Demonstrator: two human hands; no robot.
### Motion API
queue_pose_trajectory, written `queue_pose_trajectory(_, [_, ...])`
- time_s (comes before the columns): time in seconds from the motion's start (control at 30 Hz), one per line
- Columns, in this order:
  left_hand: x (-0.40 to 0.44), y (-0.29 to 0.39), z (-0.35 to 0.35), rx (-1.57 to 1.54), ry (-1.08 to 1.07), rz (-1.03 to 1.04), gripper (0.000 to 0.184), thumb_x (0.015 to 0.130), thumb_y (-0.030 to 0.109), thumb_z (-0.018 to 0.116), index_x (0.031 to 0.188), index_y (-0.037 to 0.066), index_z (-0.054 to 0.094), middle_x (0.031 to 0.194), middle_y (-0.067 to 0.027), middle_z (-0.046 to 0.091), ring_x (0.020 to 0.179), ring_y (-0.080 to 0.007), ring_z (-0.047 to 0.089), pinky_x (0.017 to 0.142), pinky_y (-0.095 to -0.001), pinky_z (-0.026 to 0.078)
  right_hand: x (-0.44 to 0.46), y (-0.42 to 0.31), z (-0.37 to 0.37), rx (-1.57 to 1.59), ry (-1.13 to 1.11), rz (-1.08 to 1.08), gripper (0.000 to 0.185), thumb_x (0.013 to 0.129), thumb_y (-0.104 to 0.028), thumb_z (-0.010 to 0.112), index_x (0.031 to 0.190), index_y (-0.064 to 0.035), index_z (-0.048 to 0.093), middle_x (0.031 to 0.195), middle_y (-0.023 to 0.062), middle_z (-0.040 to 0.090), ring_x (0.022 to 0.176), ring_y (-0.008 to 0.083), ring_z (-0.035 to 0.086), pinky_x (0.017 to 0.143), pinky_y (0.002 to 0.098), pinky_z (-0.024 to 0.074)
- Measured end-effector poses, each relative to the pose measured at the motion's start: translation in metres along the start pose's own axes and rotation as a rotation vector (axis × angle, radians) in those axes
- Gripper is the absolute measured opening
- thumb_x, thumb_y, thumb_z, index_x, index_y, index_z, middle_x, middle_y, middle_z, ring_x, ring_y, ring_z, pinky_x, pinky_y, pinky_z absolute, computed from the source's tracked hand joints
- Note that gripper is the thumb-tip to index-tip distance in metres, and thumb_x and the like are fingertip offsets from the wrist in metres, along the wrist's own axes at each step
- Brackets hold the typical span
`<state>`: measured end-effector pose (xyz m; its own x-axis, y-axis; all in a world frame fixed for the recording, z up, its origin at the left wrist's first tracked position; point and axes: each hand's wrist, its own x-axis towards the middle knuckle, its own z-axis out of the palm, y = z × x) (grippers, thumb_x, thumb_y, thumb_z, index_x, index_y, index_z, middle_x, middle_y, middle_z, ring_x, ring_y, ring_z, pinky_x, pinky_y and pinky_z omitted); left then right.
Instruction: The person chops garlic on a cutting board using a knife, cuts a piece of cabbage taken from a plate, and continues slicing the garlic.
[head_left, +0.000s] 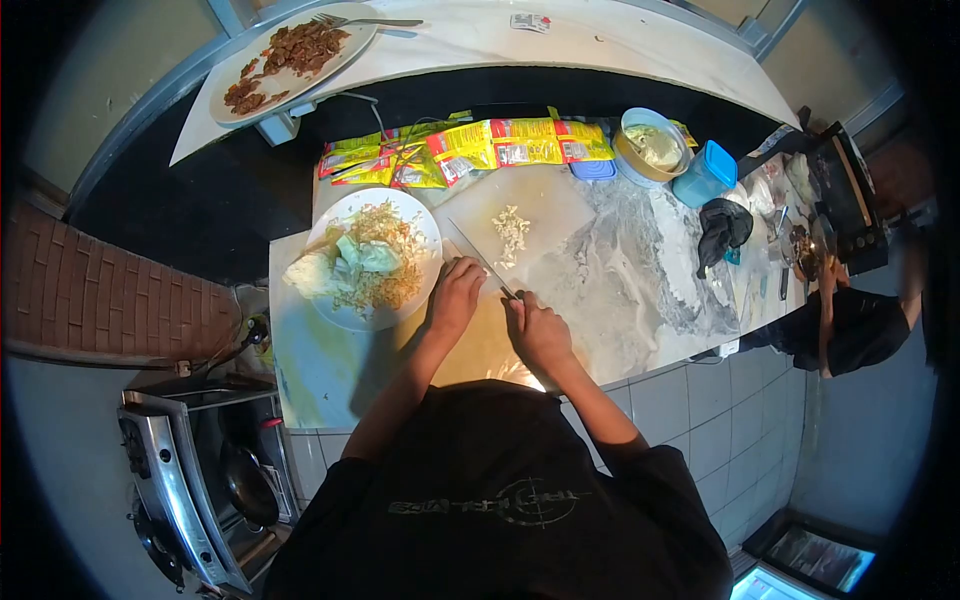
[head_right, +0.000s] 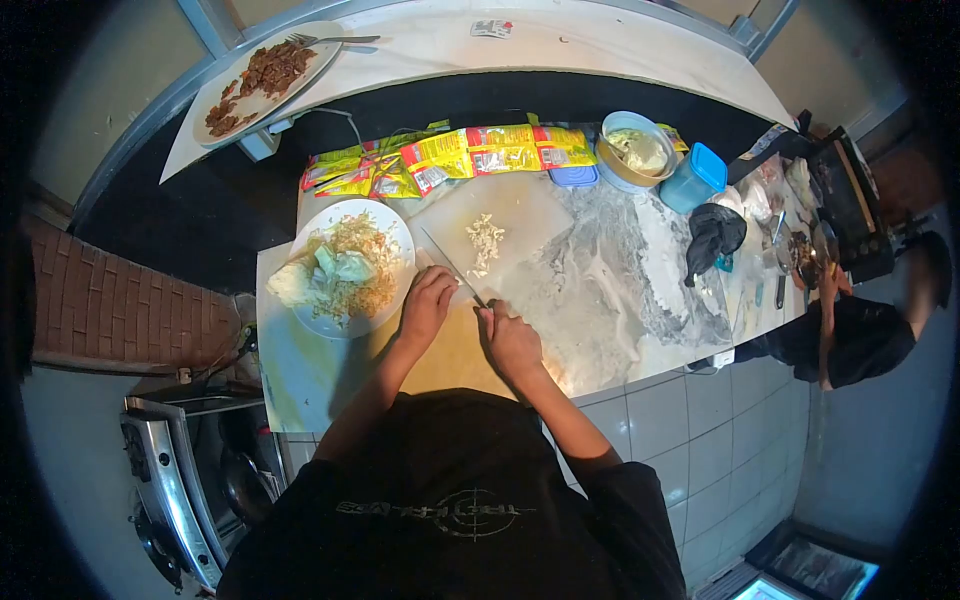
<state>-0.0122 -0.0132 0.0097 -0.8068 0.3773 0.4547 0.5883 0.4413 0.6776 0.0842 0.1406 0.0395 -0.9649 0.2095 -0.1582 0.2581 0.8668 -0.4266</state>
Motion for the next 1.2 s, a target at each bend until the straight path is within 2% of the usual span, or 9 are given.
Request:
queue_pose_trajectory(0.07, [-0.002,0.0,0.0,-0.026,-0.007,0.007,0.005,0.082,-0.003,0.063,0.087,-0.002,0.062,0.095,-0.0121,0.061,0.09,-0.0335,0.059,0.08,-0.0401,0.048,0.001,0.009,0.002,0.039,-0.025,0.012,0.043,0.104,-0.042,0.036,0.107,-0.0033,0.055,0.076,0.029,0.065,0.072,0.049,0.065,0.064,0.0552,0.0528])
queue_pose_trajectory(0.13, [-0.003,-0.001,0.0,-0.088,0.004,-0.027,0.008,0.082,-0.004,0.062,0.089,-0.002,0.064,0.095,-0.0115,0.063,0.09,-0.032,0.06,0.08,-0.0389,0.048,0.006,0.023,0.013,0.258,-0.027,-0.025,0.045,0.104,-0.041,0.036,0.107,-0.001,0.055,0.08,0.0311,0.065,0.075,0.0522,0.062,0.066,0.0569,0.0511])
queue_pose_trajectory(0.23, [-0.003,-0.001,0.001,-0.06,-0.005,-0.034,0.01,0.082,-0.005,0.063,0.091,-0.002,0.065,0.097,-0.0108,0.064,0.091,-0.0312,0.06,0.081,-0.0382,0.049,0.003,0.02,-0.005,0.375,-0.083,0.005,0.046,0.104,-0.04,0.035,0.107,0.0003,0.056,0.082,0.0328,0.063,0.079,0.0537,0.06,0.069,0.0582,0.0492])
queue_pose_trajectory(0.33, [-0.004,-0.002,0.002,-0.056,-0.005,-0.045,0.01,0.081,-0.004,0.063,0.091,-0.002,0.065,0.097,-0.0105,0.064,0.091,-0.0311,0.061,0.082,-0.0379,0.049,0.0,0.016,-0.011,0.417,-0.127,0.035,0.042,0.104,-0.037,0.04,0.105,0.0005,0.058,0.079,0.0315,0.062,0.082,0.0516,0.06,0.067,0.0554,0.045])
queue_pose_trajectory(0.57, [-0.003,0.0,0.002,-0.089,0.008,-0.05,0.006,0.083,-0.001,0.061,0.088,0.0,0.063,0.095,-0.0094,0.062,0.092,-0.0315,0.059,0.081,-0.04,0.046,-0.002,0.012,-0.009,0.338,-0.158,-0.003,0.042,0.104,-0.037,0.038,0.105,0.0003,0.056,0.079,0.0307,0.063,0.08,0.0517,0.06,0.069,0.0555,0.0471])
queue_pose_trajectory(0.67, [-0.002,0.0,0.004,-0.08,0.0,-0.055,0.006,0.083,-0.001,0.062,0.089,0.0,0.063,0.095,-0.0095,0.062,0.092,-0.0315,0.058,0.081,-0.04,0.047,-0.005,0.002,-0.007,0.154,-0.143,0.012,0.041,0.104,-0.038,0.036,0.11,-0.0021,0.053,0.077,0.0306,0.064,0.076,0.0504,0.063,0.066,0.0561,0.0497])
queue_pose_trajectory(0.73, [-0.001,0.001,0.002,-0.027,-0.009,-0.065,0.006,0.083,-0.001,0.062,0.089,0.0,0.064,0.095,-0.0095,0.061,0.092,-0.0318,0.058,0.081,-0.0402,0.047,-0.006,-0.005,-0.003,-0.012,-0.05,0.005,0.04,0.103,-0.042,0.037,0.111,-0.0062,0.053,0.071,0.0265,0.065,0.067,0.0449,0.067,0.058,0.0539,0.0533])
queue_pose_trajectory(0.93, [-0.004,0.003,0.002,-0.05,0.022,-0.109,0.004,0.084,0.001,0.063,0.088,0.001,0.062,0.097,-0.0106,0.06,0.091,-0.0333,0.058,0.079,-0.0414,0.047,-0.002,-0.006,0.003,-0.087,-0.02,-0.018,0.041,0.103,-0.043,0.038,0.112,-0.0055,0.053,0.07,0.0243,0.066,0.065,0.0419,0.067,0.057,0.051,0.0543])
queue_pose_trajectory(1.2, [-0.004,0.013,0.012,0.016,0.086,-0.124,0.008,0.083,0.003,0.066,0.089,0.001,0.06,0.095,-0.0127,0.059,0.092,-0.035,0.057,0.081,-0.0422,0.047,0.004,0.011,-0.016,-0.042,-0.067,-0.075,0.044,0.103,-0.044,0.037,0.113,-0.0046,0.055,0.072,0.0256,0.066,0.067,0.0445,0.067,0.059,0.0525,0.0536])
